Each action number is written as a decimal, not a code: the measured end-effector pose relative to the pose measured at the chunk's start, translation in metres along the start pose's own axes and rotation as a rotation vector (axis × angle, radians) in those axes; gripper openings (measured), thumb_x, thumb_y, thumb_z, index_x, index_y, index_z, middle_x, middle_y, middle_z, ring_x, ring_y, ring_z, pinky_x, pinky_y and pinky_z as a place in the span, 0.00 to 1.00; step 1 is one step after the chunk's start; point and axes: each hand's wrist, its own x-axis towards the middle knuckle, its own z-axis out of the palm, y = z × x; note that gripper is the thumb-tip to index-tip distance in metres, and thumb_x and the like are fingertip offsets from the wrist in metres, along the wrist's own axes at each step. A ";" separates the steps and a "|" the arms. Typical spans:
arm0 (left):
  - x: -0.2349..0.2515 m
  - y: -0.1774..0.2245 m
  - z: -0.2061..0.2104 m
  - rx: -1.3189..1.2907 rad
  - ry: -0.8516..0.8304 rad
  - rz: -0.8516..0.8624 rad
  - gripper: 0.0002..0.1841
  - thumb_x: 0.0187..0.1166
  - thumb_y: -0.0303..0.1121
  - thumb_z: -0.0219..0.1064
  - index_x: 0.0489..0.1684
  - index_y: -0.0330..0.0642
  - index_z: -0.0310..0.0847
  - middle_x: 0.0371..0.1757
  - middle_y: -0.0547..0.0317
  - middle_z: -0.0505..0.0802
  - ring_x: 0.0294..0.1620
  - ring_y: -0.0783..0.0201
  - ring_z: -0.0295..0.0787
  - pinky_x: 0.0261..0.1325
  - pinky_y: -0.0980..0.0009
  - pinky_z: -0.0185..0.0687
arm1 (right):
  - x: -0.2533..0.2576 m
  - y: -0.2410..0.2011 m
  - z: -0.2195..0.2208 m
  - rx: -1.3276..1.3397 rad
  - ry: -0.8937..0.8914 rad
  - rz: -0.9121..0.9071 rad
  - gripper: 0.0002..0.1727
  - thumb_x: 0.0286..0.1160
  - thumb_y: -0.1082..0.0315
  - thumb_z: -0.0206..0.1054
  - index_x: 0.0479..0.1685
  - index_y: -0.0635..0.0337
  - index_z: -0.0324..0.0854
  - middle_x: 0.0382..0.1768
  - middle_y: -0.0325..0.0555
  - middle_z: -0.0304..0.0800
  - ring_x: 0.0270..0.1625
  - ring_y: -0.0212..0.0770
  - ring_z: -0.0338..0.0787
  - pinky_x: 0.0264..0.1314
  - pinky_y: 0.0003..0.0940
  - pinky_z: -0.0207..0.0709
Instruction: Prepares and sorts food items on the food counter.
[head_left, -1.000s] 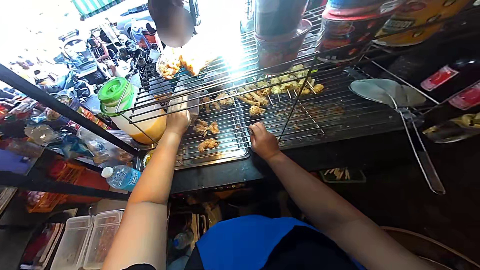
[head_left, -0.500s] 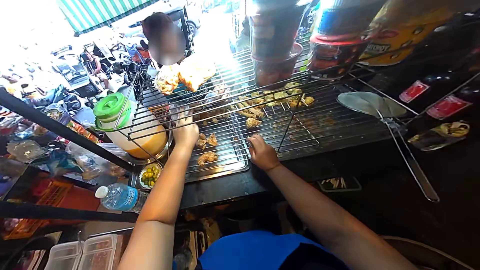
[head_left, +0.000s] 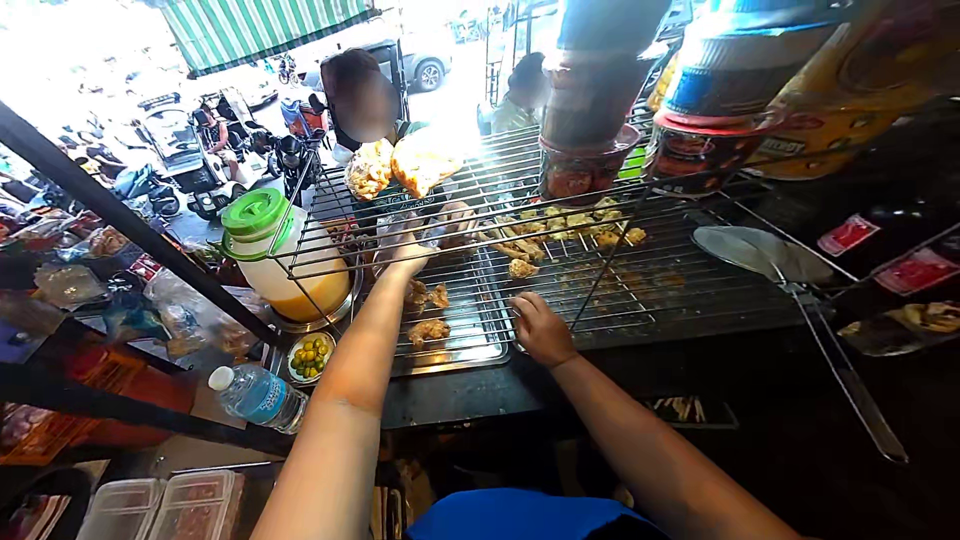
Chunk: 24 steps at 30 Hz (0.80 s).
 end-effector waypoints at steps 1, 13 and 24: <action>-0.003 0.001 -0.002 -0.020 0.003 -0.009 0.50 0.74 0.44 0.76 0.94 0.42 0.46 0.82 0.36 0.75 0.84 0.42 0.71 0.84 0.43 0.64 | 0.000 0.001 0.000 -0.001 0.004 -0.009 0.17 0.76 0.75 0.59 0.59 0.64 0.88 0.63 0.62 0.88 0.56 0.59 0.94 0.48 0.51 0.90; -0.022 -0.007 -0.009 0.061 0.116 0.068 0.19 0.82 0.44 0.70 0.55 0.34 0.86 0.58 0.38 0.91 0.63 0.43 0.87 0.70 0.42 0.77 | 0.013 -0.011 -0.013 0.080 -0.162 0.080 0.19 0.79 0.78 0.57 0.57 0.57 0.92 0.72 0.60 0.83 0.68 0.56 0.89 0.66 0.51 0.85; -0.129 0.004 -0.016 -0.343 0.009 0.202 0.16 0.74 0.40 0.78 0.28 0.36 0.81 0.30 0.59 0.85 0.33 0.69 0.81 0.45 0.69 0.80 | 0.050 -0.019 -0.030 -0.037 -0.738 0.300 0.26 0.76 0.84 0.53 0.63 0.53 0.90 0.82 0.47 0.76 0.85 0.50 0.73 0.86 0.53 0.67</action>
